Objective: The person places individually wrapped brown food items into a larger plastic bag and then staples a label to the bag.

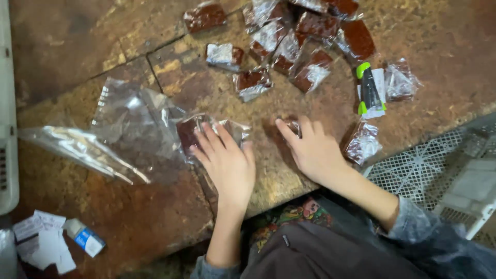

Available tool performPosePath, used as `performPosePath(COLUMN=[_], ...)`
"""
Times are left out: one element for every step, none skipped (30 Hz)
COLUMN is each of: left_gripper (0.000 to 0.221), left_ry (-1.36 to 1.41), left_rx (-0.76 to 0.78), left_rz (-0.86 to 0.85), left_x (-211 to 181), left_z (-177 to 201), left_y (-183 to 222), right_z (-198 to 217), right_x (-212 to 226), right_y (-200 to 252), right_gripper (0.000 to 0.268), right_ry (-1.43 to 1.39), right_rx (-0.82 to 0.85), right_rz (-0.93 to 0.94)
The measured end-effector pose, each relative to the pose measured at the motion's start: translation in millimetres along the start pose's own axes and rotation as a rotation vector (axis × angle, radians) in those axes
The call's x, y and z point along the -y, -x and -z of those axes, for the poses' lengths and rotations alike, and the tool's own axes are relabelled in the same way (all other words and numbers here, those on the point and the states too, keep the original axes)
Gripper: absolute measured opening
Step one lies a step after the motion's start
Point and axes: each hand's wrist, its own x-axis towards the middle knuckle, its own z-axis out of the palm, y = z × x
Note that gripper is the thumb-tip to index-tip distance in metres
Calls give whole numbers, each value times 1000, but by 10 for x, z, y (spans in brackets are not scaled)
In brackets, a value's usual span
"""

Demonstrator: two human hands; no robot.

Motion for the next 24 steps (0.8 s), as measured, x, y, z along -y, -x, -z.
performPosePath(left_gripper=[92,74,74,63,53,53,49,45,45,41,37,37,36,35,35,29,28,28,34,41,41,43,45,45], left_ry=[-65,-127,-129,-73,-16,-17,55,126,126,185,244,246,278,307,306,184,62,63,53,45,48,191,334,337], left_rx=[18,24,15,-22,-58,-65,-77,-89,-95,-99,-104,-103,-86,-67,-64,-134,-203,-198,-246,-303,-307,-304,-299,-296], left_rz=[-20,-46,-41,-92,-143,-141,-134,-127,-128,-162,-197,-198,-239,-277,-276,-325,-373,-374,-369,-368,-373,-335,-294,-302], left_x=[110,212,227,249,268,240,209,177,124,82,39,-6,-52,-88,6,105,203,276,346,412,346,289,232,181], left_z=[-118,-254,-241,-219,-199,-172,-144,-116,-60,2,60,63,64,72,35,-12,-61,-46,-34,-42,19,94,169,82], left_y=[94,121,94,123,153,154,147,142,144,156,165,197,228,270,290,271,250,271,290,260,252,269,287,323], right_z=[-14,-11,25,36,46,-55,-153,-253,-410,-573,-738,-786,-835,-890,-958,-1015,-1074,-824,-574,-313,-268,-232,-197,-323], right_x=[42,61,45,50,52,164,273,379,414,461,506,526,542,573,559,537,512,534,550,547,605,681,756,796], right_y=[27,10,-50,-53,-55,-62,-74,-82,-115,-148,-186,-219,-254,-284,-248,-253,-260,-230,-204,-218,-204,-161,-119,-158], right_gripper=[54,57,57,59,62,62,54,46,46,41,37,37,45,54,54,54,55,55,60,66,66,63,60,60], right_ry=[-2,1,4,-264,-532,-528,-693,-858,-856,-913,-969,-968,-983,-1000,-1002,-1225,-1446,-1448,-1878,-2292,-2293,-2329,-2363,-2368], right_rx=[60,108,102,127,151,147,59,-31,-35,-103,-172,-172,-177,-179,-177,-122,-61,-60,58,184,175,123,71,60], right_rz=[2,1,8,51,94,99,166,234,237,183,128,125,64,5,3,-113,-232,-237,-494,-763,-760,-793,-826,-826])
